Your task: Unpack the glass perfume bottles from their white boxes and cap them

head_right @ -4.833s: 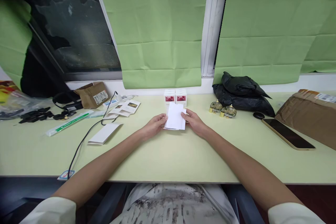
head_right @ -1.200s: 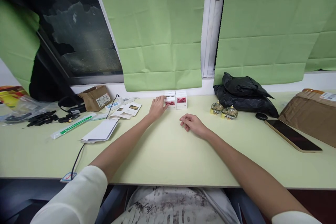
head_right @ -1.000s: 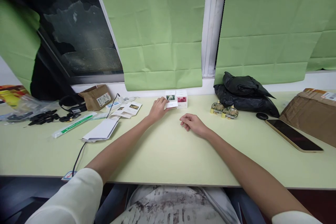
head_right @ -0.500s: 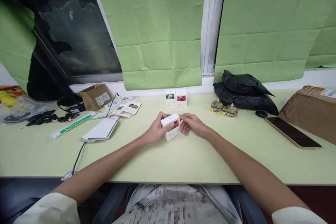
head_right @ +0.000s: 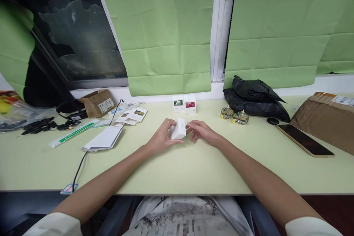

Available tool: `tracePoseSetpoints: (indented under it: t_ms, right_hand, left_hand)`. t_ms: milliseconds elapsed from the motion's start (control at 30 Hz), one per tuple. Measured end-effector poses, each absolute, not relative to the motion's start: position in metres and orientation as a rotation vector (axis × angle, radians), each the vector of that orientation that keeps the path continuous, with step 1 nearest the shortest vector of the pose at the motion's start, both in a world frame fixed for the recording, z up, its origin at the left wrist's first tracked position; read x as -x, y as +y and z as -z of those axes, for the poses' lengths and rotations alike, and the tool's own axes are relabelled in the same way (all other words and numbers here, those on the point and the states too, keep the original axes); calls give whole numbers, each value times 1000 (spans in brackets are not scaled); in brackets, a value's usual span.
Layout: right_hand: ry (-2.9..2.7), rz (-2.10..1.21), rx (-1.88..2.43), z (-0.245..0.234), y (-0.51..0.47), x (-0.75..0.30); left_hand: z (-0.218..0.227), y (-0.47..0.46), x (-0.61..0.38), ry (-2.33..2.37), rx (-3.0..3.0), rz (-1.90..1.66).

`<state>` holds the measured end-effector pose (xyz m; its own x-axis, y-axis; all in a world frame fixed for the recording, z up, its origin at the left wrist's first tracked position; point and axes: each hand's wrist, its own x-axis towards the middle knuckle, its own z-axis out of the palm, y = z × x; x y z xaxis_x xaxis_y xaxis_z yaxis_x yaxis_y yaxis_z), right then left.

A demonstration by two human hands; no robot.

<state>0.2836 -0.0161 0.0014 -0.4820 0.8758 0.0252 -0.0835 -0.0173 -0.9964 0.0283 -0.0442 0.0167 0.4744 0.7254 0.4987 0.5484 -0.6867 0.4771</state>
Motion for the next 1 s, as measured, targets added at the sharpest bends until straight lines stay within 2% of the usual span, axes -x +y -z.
tracePoseSetpoints:
  t_ms: [200,1000]
  right_hand:
    - [-1573,-1563,854,-3,-20,-283]
    - [-1664,-1503,821,-1,-18,-284]
  left_hand:
    - [-15,-41,-27,1120,-2740,-927]
    - [-13,-40,-31,1142,-2770,-984]
